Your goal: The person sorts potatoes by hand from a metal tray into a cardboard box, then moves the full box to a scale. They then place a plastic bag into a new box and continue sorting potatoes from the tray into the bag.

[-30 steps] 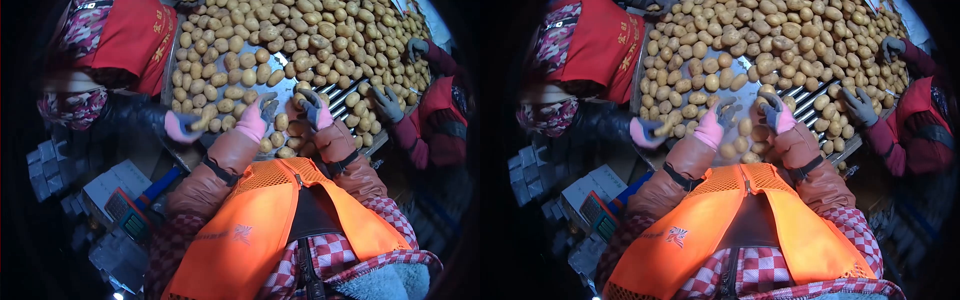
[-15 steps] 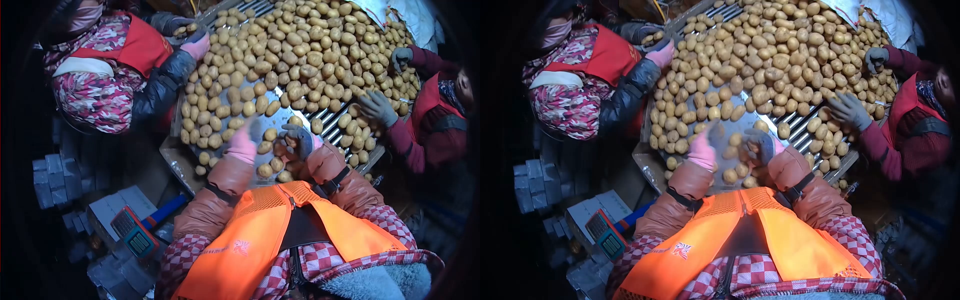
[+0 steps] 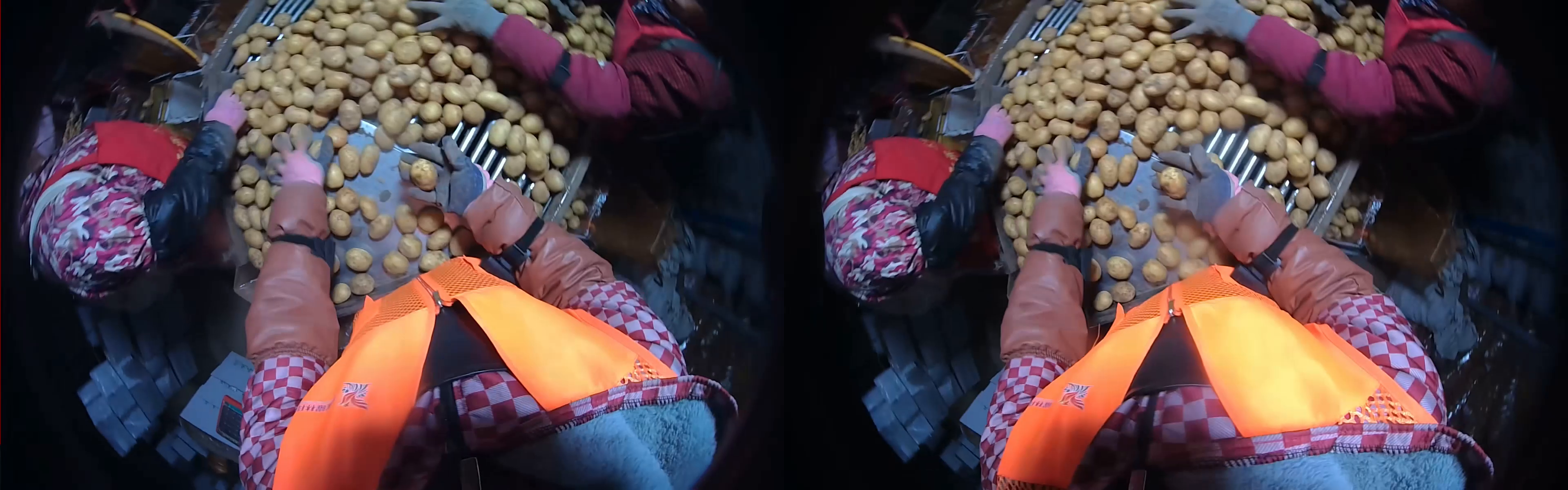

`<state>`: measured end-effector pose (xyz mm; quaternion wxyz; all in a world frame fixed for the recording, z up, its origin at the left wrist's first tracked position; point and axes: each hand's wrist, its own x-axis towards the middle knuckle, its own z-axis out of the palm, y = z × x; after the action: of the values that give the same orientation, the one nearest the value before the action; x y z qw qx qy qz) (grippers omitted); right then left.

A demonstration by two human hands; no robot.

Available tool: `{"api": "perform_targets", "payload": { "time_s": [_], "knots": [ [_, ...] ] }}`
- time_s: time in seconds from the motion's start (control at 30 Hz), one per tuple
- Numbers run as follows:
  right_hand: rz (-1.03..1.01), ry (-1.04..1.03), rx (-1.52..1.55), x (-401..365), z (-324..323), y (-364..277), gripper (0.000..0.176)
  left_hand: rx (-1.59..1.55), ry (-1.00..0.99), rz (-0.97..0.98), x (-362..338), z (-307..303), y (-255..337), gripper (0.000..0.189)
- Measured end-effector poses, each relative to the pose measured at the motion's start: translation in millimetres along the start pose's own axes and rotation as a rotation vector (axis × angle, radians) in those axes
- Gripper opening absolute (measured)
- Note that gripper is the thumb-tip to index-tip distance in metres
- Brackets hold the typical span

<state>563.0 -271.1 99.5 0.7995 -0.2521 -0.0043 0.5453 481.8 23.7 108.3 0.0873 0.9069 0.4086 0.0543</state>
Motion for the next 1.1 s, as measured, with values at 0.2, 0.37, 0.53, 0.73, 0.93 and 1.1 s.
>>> {"api": "perform_targets", "payload": {
  "time_s": [0.2, 0.37, 0.53, 0.73, 0.93, 1.1],
  "knots": [
    [-0.078, -0.085, 0.140, -7.8, -2.4, 1.5, 0.079, -0.051, -0.061, 0.452, -117.3, 9.8, 12.3, 0.068],
    [-0.178, -0.022, 0.211, -14.5, -9.2, 3.4, 0.064, 0.033, -0.210, 0.647, -165.6, 11.6, -3.9, 0.067],
    [-0.159, -0.047, 0.120, -20.2, -9.6, -2.8, 0.053, -0.122, -0.250, 0.627, -173.2, 16.7, -5.7, 0.069],
    [-0.286, -0.013, -0.316, -38.0, -24.9, -7.0, 0.052, 0.040, -0.221, 0.652, -180.7, 12.9, 18.8, 0.067],
    [-0.104, 0.219, 0.388, -58.7, -24.1, -15.3, 0.033, 0.066, -0.205, 0.581, -162.7, 14.9, 34.5, 0.065],
    [-0.354, 0.477, -0.144, -141.6, -18.7, -88.6, 0.026, 0.242, -0.260, 0.630, -149.2, 23.8, 36.2, 0.064]
  ]
}}
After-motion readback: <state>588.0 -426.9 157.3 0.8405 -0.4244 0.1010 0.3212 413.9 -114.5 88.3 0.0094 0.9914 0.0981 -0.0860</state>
